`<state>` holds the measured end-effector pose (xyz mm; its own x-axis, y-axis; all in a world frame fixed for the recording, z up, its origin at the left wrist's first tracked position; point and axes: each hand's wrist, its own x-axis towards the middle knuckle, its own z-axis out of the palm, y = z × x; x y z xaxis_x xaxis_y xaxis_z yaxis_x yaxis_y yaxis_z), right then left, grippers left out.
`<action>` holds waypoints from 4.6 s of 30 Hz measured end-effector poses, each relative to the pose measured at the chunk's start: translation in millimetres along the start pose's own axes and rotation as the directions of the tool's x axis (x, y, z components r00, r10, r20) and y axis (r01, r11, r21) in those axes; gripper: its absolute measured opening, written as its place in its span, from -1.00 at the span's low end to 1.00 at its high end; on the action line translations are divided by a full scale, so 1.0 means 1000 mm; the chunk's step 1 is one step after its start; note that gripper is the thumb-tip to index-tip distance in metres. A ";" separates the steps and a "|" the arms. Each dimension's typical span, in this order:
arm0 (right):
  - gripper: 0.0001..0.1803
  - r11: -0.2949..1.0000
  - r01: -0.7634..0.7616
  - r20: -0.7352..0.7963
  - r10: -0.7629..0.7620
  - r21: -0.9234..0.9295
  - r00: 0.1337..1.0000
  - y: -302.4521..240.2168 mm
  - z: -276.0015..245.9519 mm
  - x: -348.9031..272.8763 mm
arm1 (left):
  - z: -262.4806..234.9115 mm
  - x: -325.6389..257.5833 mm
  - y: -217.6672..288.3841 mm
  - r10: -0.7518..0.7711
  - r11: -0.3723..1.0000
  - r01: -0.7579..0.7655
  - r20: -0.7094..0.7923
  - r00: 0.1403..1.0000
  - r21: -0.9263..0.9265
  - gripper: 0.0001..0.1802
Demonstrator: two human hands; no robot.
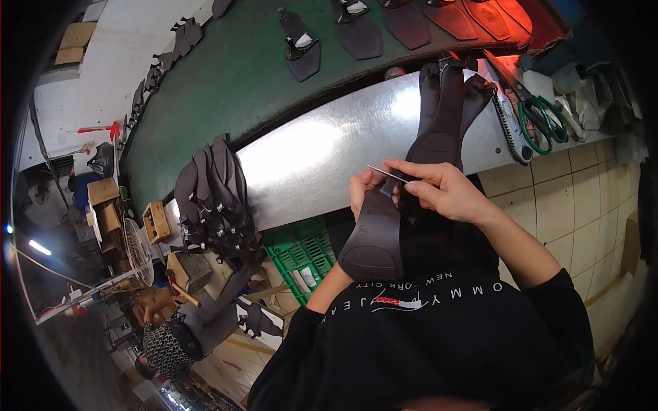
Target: Applying adhesive and attaching components to sandals.
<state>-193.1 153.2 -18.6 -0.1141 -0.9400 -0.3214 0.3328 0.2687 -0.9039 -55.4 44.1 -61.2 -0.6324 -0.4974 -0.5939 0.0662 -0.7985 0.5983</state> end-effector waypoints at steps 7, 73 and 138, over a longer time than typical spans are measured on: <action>-0.51 0.972 -0.169 0.022 0.168 0.161 0.986 -0.010 0.000 -0.001 | 0.000 0.000 -0.002 0.032 0.994 -0.027 -0.047 0.998 0.109 -0.50; -0.68 0.941 -0.073 0.015 0.072 0.329 0.997 0.018 0.019 -0.012 | 0.035 -0.011 0.079 0.752 0.465 -0.664 0.135 0.646 0.585 -0.34; -0.62 0.979 0.180 -0.125 -0.192 -0.101 0.973 0.010 -0.005 0.036 | -0.336 -0.244 0.220 0.855 0.058 -0.836 -0.460 -0.241 0.546 -0.59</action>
<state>-198.6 123.5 -41.1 -0.2919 -0.9403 -0.1749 0.2104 0.1152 -0.9708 372.5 -123.7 34.5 0.5640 -0.7182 0.4075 0.1106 0.5548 0.8246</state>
